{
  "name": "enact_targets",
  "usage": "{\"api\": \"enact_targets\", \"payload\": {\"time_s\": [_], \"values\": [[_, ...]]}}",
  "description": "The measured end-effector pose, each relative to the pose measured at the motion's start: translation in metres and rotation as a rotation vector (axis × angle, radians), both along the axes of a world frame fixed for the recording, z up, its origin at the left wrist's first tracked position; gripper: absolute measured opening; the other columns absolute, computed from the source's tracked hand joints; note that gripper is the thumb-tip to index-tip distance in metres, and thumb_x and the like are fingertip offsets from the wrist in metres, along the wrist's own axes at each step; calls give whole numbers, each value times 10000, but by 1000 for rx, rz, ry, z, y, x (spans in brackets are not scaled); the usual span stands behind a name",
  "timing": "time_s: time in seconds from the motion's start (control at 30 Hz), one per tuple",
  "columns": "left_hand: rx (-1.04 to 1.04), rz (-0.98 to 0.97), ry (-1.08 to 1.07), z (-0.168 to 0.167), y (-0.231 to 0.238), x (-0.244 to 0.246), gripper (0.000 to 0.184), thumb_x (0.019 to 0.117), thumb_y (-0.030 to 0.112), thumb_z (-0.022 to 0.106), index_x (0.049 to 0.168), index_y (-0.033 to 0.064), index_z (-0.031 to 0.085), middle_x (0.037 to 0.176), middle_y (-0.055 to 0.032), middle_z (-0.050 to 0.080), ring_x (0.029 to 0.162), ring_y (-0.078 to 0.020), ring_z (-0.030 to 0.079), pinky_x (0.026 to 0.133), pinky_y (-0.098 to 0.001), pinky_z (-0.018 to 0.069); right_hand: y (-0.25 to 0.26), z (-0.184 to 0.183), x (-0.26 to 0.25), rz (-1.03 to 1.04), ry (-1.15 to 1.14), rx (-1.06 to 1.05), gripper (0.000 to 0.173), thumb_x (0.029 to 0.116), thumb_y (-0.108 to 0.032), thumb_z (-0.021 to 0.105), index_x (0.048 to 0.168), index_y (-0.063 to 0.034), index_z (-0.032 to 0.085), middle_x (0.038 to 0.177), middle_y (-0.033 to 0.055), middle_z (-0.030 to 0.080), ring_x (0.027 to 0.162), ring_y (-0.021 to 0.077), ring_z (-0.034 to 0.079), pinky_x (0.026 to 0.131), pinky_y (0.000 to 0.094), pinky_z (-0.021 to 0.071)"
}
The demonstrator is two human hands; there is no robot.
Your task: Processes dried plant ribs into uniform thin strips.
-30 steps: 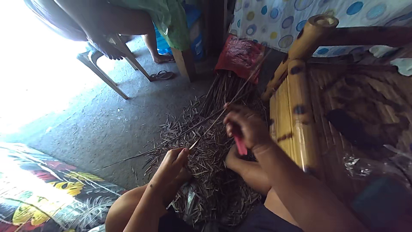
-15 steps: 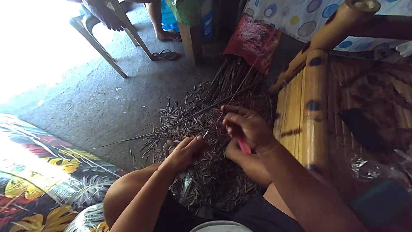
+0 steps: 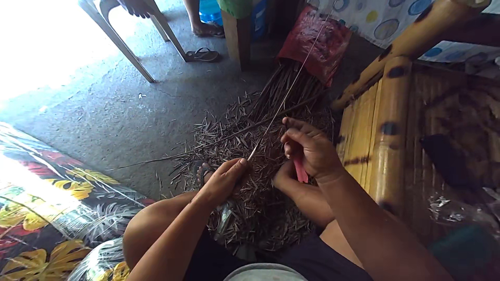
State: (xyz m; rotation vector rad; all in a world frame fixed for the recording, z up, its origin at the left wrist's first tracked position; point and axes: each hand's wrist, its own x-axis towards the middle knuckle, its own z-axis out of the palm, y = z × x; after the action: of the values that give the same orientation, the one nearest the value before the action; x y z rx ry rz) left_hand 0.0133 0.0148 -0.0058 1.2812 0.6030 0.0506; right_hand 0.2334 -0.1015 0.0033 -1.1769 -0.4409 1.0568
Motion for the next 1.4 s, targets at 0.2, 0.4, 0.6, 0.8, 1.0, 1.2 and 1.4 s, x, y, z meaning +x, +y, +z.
{"api": "enact_targets", "payload": {"time_s": [0.2,0.4,0.6,0.8,1.0,1.2,1.4], "values": [[22,-38,15,0,-3,3,436,1122,300,321,1044,51,670,680,23,538,509,-27,413,456,-170,328,-1,-2,-13,196,14,-68,285,1032,-85,559,1293,-27,658,789,93,683,553,101,593,513,231,531],[-50,-60,-20,4,-1,3,481,1118,318,299,1131,34,687,662,14,550,486,-24,413,439,-162,331,1,3,1,247,-67,-24,264,1039,-114,568,1265,-37,681,789,109,682,526,101,581,488,230,529],[-112,-91,-30,0,-2,-3,310,1109,265,402,1149,58,629,806,-33,611,623,-85,554,550,-212,476,1,2,20,78,-151,-8,276,1057,-138,528,1273,-46,672,824,52,681,539,73,563,486,218,516],[-109,-64,-20,-3,-5,1,303,1100,238,378,1097,63,625,768,-13,592,567,-58,508,497,-185,419,-2,4,14,113,-111,13,297,1060,-138,507,1311,-59,646,825,75,677,535,91,574,478,233,527],[-196,-56,-93,-1,-7,1,377,1117,341,333,1150,69,592,709,-10,548,524,-63,504,464,-184,431,0,-4,-16,418,-102,-1,246,1024,-80,592,1247,-11,668,834,129,707,558,112,598,509,224,524],[-342,-10,-121,2,-8,0,321,1082,248,332,984,94,596,684,33,526,503,-27,465,459,-160,397,-1,-8,-18,423,-153,26,117,962,-97,671,921,6,709,717,89,695,547,110,622,525,233,545],[-459,-69,-176,3,-11,-2,343,1108,338,322,954,141,557,640,79,413,470,-18,371,435,-162,337,-4,-5,-13,463,-228,129,137,981,-112,656,945,5,717,735,78,695,593,108,638,572,241,564]]}}
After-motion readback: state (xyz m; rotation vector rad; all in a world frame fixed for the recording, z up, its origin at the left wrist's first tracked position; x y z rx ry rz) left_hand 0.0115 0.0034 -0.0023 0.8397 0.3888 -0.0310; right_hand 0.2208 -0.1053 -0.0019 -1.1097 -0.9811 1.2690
